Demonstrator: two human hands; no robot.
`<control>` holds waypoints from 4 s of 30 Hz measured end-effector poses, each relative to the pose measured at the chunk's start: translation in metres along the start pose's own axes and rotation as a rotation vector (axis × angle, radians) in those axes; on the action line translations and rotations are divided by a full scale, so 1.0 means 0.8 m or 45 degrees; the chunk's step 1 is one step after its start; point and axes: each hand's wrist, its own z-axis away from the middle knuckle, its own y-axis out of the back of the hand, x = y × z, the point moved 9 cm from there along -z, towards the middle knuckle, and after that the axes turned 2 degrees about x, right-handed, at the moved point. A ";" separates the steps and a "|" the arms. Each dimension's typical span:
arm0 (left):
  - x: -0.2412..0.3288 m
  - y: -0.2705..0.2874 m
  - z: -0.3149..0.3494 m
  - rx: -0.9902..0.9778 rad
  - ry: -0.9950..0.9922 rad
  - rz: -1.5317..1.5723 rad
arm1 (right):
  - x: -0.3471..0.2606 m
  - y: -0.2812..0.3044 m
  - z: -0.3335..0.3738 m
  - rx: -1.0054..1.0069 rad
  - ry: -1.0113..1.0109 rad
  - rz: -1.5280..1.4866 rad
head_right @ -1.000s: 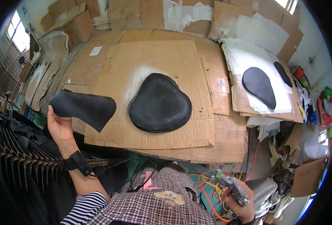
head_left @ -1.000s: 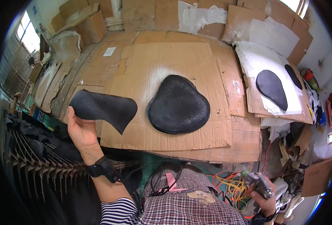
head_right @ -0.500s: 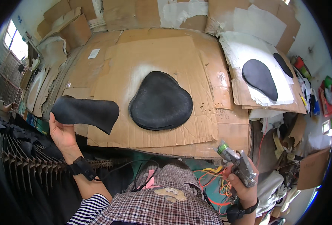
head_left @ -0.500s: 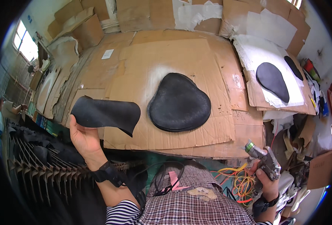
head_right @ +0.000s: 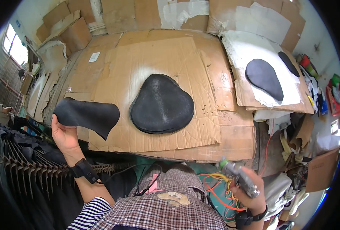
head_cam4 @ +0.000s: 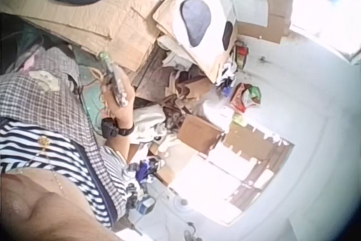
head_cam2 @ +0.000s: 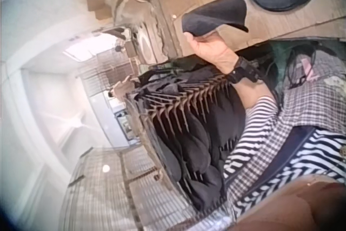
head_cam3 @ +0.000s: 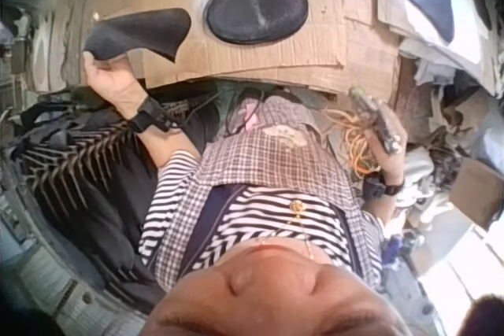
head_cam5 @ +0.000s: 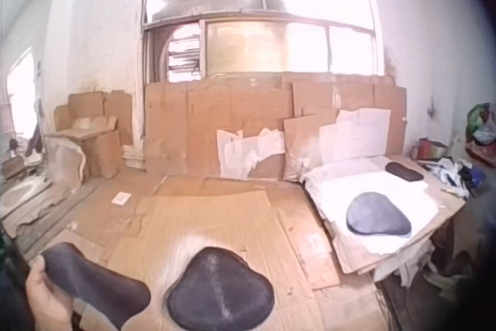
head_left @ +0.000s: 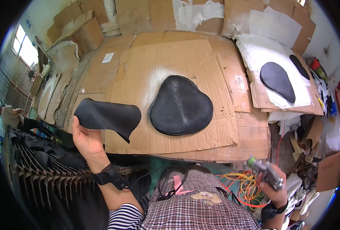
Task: The person repeatedly picks up black, curved rubber or plastic parts from a cardboard surface and places them onto a metal drying rack. The person handles the parts one at a time, moving them from a pile on the table to the rack in a repetitive cycle.
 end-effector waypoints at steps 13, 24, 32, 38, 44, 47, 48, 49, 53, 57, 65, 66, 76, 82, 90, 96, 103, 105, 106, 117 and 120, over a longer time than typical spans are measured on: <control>-0.017 -0.013 0.010 -0.061 0.064 -0.016 | 0.018 0.014 0.022 0.014 -0.063 -0.124; -0.023 -0.008 0.025 0.002 0.037 -0.034 | 0.019 0.032 0.020 -0.095 -0.034 -0.079; -0.030 -0.009 0.029 0.066 0.016 -0.002 | 0.030 0.084 0.006 0.125 -0.028 -0.102; -0.033 -0.023 0.061 0.061 0.030 0.056 | 0.011 0.047 -0.040 0.015 -0.088 0.027; -0.037 -0.076 0.077 -0.038 0.044 0.052 | 0.115 0.068 -0.194 0.126 0.319 0.253; -0.004 -0.095 0.115 -0.111 -0.103 -0.004 | 0.064 0.008 -0.249 0.120 0.687 0.905; 0.006 -0.101 0.124 -0.098 -0.157 -0.054 | 0.069 -0.014 -0.273 0.086 0.809 0.959; 0.014 -0.109 0.133 -0.099 -0.159 -0.045 | 0.075 -0.038 -0.295 0.024 0.843 0.949; 0.025 -0.173 0.144 -0.259 -0.193 0.067 | 0.116 -0.116 -0.362 -0.208 0.791 0.865; 0.066 -0.212 0.205 -0.248 -0.406 0.014 | 0.137 -0.222 -0.383 -0.541 0.828 0.857; 0.170 -0.278 0.316 -0.334 -0.853 -0.143 | 0.152 -0.342 -0.304 -1.060 0.939 0.647; 0.184 -0.282 0.309 -0.403 -0.874 -0.100 | 0.153 -0.331 -0.303 -1.016 0.866 0.639; 0.301 -0.328 0.445 -0.073 -1.430 -0.246 | 0.262 -0.263 -0.386 -0.478 1.193 1.404; 0.401 -0.337 0.518 0.184 -1.736 -0.362 | 0.251 -0.209 -0.348 -0.369 1.177 1.493; 0.496 -0.417 0.534 0.120 -1.889 -0.445 | 0.142 -0.225 -0.259 -0.456 1.174 1.113; 0.590 -0.438 0.540 0.127 -1.954 -0.668 | 0.136 -0.270 -0.244 -0.424 1.174 0.969; 0.748 -0.312 0.476 0.376 -1.875 -0.986 | 0.136 -0.331 -0.214 -0.417 1.109 0.881; 0.808 -0.249 0.441 0.315 -1.730 -0.356 | 0.128 -0.353 -0.194 -0.398 1.095 0.841; 0.828 -0.239 0.434 0.344 -1.763 -0.378 | 0.126 -0.361 -0.184 -0.386 1.082 0.775; 1.028 0.045 0.626 1.642 -1.294 -1.317 | 0.147 -0.480 -0.147 -0.685 0.801 0.799; 0.998 0.011 0.651 1.564 -1.383 -1.242 | 0.161 -0.500 -0.160 -0.810 0.804 0.751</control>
